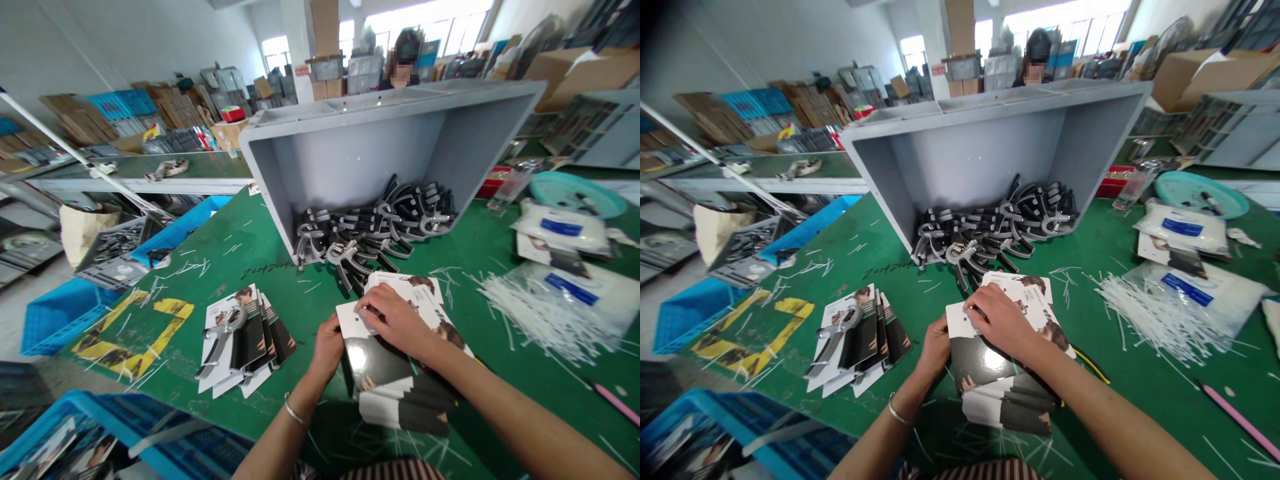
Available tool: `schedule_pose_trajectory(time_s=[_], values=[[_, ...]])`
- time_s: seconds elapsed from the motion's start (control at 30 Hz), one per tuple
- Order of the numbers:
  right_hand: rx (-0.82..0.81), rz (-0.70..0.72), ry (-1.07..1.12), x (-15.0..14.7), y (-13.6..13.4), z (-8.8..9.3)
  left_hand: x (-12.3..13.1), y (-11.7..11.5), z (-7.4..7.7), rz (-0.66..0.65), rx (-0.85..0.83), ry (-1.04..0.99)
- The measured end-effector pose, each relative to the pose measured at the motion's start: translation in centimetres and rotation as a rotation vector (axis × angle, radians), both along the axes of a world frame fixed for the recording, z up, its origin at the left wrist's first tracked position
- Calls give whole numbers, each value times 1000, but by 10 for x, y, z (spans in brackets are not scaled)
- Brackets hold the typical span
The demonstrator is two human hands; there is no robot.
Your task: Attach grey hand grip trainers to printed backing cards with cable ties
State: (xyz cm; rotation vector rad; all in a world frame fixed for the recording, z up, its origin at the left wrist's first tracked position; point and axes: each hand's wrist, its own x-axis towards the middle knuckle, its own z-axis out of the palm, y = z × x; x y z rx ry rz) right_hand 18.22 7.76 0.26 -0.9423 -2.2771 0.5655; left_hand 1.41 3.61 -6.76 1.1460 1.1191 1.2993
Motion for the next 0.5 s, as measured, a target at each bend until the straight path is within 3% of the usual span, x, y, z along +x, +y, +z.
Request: schedule_pose_trajectory(time_s=[0.23, 0.37, 0.5], values=[[-10, 85, -71, 4, -4, 3, -4, -6, 7, 57, -61, -152], [5, 76, -128, 2, -5, 2, -9, -8, 12, -5, -93, -252], [-31, 69, -30, 1, -1, 3, -22, 2, 27, 21, -123, -145]])
